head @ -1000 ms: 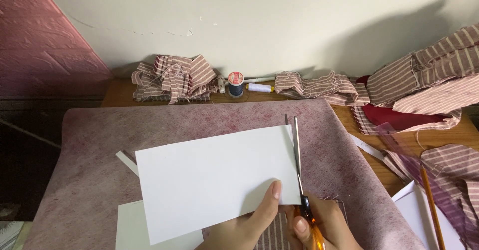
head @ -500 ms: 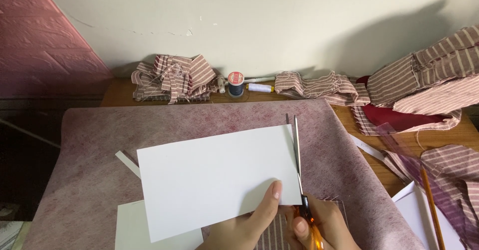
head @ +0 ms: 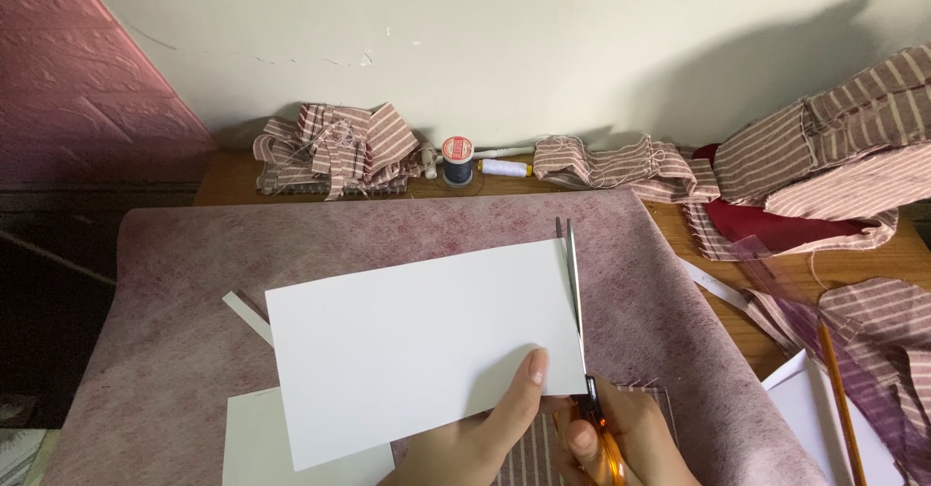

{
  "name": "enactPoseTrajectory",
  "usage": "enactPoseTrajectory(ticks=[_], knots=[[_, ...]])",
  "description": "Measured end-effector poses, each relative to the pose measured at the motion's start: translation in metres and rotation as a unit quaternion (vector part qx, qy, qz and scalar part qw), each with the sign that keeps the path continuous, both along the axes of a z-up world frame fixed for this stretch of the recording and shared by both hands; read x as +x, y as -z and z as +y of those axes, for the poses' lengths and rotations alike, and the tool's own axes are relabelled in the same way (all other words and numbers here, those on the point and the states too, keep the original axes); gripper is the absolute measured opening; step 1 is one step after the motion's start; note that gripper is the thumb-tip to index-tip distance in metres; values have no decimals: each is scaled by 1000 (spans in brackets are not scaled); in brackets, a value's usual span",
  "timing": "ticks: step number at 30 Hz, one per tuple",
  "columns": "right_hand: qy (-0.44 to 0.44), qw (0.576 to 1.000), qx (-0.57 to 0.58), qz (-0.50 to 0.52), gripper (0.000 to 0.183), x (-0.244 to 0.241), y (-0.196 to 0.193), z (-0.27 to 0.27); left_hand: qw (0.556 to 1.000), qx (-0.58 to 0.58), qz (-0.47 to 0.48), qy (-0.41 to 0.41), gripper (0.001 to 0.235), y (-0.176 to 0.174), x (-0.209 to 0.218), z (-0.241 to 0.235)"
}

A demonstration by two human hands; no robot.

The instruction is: Marking and cutting paper patterns to be used for fabric assembly in a workshop environment.

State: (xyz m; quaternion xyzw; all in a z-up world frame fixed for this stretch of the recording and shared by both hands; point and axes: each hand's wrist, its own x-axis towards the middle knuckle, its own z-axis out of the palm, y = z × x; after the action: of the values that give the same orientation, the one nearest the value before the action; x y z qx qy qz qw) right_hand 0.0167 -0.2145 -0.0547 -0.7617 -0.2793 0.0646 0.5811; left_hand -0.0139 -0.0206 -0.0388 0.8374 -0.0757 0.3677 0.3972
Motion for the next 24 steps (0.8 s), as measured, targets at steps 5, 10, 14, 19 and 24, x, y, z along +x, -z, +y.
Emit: enactPoseTrajectory(ticks=[5,10,14,19,24], knots=[[-14,1000,6,13,72,-1,2,-2,971,-211,106,20,28,-25,1,-5],[32,998,19,57,71,-5,4,-3,984,-163,70,8,29,-34,2,-3],[227,905,276,232,54,-18,46,-15,932,-286,216,52,36,-39,1,2],[57,936,186,293,70,39,-20,-21,931,-317,141,110,42,-11,21,18],[150,959,138,199,25,48,-32,-20,892,-350,274,85,31,-22,28,23]])
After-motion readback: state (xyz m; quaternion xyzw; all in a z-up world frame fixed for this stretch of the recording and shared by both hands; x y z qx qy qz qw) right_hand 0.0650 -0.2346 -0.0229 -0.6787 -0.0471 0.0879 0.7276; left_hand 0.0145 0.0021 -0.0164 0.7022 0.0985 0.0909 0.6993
